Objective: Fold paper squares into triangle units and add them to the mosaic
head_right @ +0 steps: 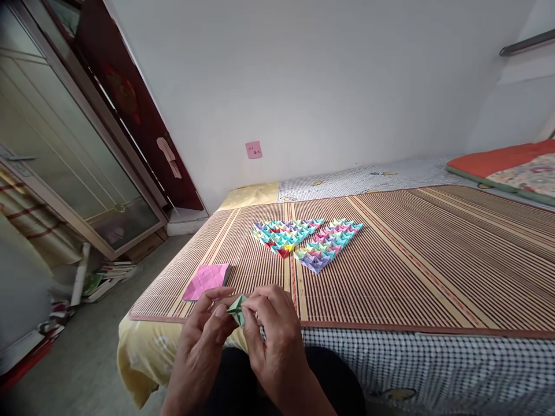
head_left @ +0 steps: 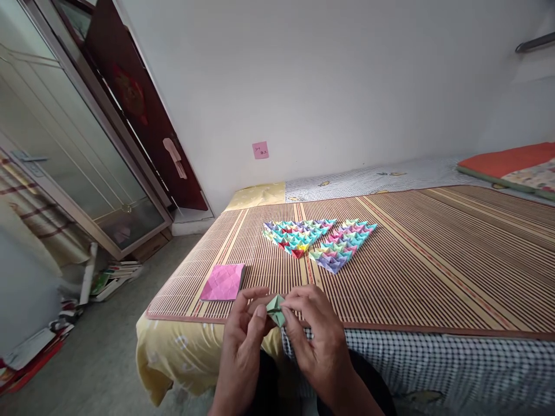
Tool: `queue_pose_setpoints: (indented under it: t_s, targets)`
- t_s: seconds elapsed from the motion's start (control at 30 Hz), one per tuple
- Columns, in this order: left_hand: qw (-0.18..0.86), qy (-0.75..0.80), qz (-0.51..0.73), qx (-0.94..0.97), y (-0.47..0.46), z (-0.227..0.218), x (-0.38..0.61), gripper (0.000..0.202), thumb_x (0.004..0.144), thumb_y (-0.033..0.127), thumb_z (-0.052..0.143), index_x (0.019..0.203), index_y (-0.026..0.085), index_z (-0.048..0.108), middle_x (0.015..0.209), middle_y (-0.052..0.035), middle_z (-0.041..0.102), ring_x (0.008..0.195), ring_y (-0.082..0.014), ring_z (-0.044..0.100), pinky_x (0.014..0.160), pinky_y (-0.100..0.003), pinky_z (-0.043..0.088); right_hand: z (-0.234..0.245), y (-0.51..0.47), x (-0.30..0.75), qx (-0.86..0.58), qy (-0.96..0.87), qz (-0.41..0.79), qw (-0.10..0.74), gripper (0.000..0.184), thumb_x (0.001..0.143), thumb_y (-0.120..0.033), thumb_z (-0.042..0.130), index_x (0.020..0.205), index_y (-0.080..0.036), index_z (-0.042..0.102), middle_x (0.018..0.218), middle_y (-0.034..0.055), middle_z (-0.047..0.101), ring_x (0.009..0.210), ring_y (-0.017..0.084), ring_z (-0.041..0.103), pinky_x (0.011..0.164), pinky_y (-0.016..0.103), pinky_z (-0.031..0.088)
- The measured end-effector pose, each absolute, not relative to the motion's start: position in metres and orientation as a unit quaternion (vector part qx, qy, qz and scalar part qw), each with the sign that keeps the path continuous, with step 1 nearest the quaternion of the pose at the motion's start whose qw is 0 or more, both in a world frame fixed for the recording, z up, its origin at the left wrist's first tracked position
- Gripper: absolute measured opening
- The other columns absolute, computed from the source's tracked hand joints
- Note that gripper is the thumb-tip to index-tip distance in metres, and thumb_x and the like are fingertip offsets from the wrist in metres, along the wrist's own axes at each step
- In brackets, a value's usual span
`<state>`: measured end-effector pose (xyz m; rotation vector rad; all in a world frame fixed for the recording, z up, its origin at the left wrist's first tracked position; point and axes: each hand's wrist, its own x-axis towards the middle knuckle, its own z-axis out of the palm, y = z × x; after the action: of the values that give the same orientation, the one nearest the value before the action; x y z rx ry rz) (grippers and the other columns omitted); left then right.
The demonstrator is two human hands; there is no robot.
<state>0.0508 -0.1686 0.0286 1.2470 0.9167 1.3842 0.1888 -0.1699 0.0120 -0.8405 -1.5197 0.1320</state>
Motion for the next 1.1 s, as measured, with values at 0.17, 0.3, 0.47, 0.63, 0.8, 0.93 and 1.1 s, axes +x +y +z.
queue_pose_setpoints:
  t_s: [0.17,0.3,0.47,0.63,0.8,0.93,1.1]
  targets:
    - [0.533,0.387,0.582,0.477,-0.167,0.03,0.054,0.022,0.092,0.037,0.074,0.107,0.022,0.069,0.092,-0.0012,0.069,0.074,-0.0109,0.061,0.072,-0.02,0.052,0.009,-0.168,0.187,-0.371,-0.637,0.056,0.673,0.018,0.097,-0.004,0.051,0.099,-0.02,0.059,0.097,0.0062,0.062,0.094,0.02,0.063,0.081,0.034,0.054]
    - [0.57,0.38,0.593,0.424,-0.166,0.032,0.057,0.022,0.092,0.038,0.073,0.105,0.021,0.068,0.096,-0.0036,0.074,0.09,-0.0166,0.07,0.082,-0.025,0.055,0.01,-0.167,0.188,-0.377,-0.628,0.057,0.678,0.018,0.098,-0.004,0.049,0.098,-0.02,0.058,0.096,0.0052,0.061,0.092,0.018,0.064,0.078,0.03,0.055]
    - [0.557,0.375,0.605,0.429,-0.168,0.029,0.058,0.027,0.093,0.039,0.071,0.111,0.021,0.065,0.104,-0.0079,0.077,0.1,-0.0232,0.073,0.084,-0.031,0.056,0.011,-0.168,0.191,-0.386,-0.627,0.045,0.675,0.018,0.097,-0.004,0.05,0.097,-0.02,0.058,0.095,0.0043,0.062,0.09,0.016,0.065,0.073,0.026,0.054]
    - [0.514,0.377,0.602,0.481,-0.17,0.022,0.059,0.025,0.099,0.039,0.064,0.116,0.022,0.063,0.114,-0.0091,0.077,0.107,-0.0238,0.071,0.09,-0.033,0.054,0.009,-0.168,0.194,-0.39,-0.635,0.035,0.666,0.021,0.096,-0.003,0.051,0.103,-0.021,0.061,0.099,0.0047,0.064,0.095,0.017,0.066,0.079,0.028,0.057]
    - [0.489,0.403,0.588,0.503,-0.172,0.016,0.065,0.027,0.098,0.042,0.065,0.116,0.022,0.063,0.11,-0.0075,0.076,0.1,-0.0219,0.072,0.085,-0.03,0.054,0.007,-0.166,0.192,-0.388,-0.651,0.032,0.651,0.03,0.096,0.001,0.049,0.104,-0.022,0.065,0.104,0.0059,0.062,0.1,0.019,0.066,0.084,0.033,0.058]
    - [0.489,0.412,0.583,0.502,-0.173,0.013,0.068,0.028,0.097,0.044,0.066,0.116,0.023,0.062,0.105,-0.0056,0.077,0.097,-0.02,0.072,0.083,-0.028,0.053,0.008,-0.166,0.189,-0.411,-0.663,0.0,0.625,0.026,0.093,0.0,0.053,0.101,-0.021,0.066,0.107,0.008,0.063,0.102,0.023,0.063,0.086,0.039,0.055]
    - [0.487,0.408,0.591,0.497,-0.169,0.011,0.069,0.028,0.096,0.043,0.068,0.114,0.023,0.063,0.106,-0.006,0.077,0.098,-0.0195,0.071,0.086,-0.028,0.052,0.009,-0.164,0.187,-0.453,-0.682,-0.07,0.57,0.015,0.095,-0.006,0.057,0.096,-0.017,0.066,0.109,0.0116,0.067,0.1,0.027,0.063,0.086,0.043,0.052]
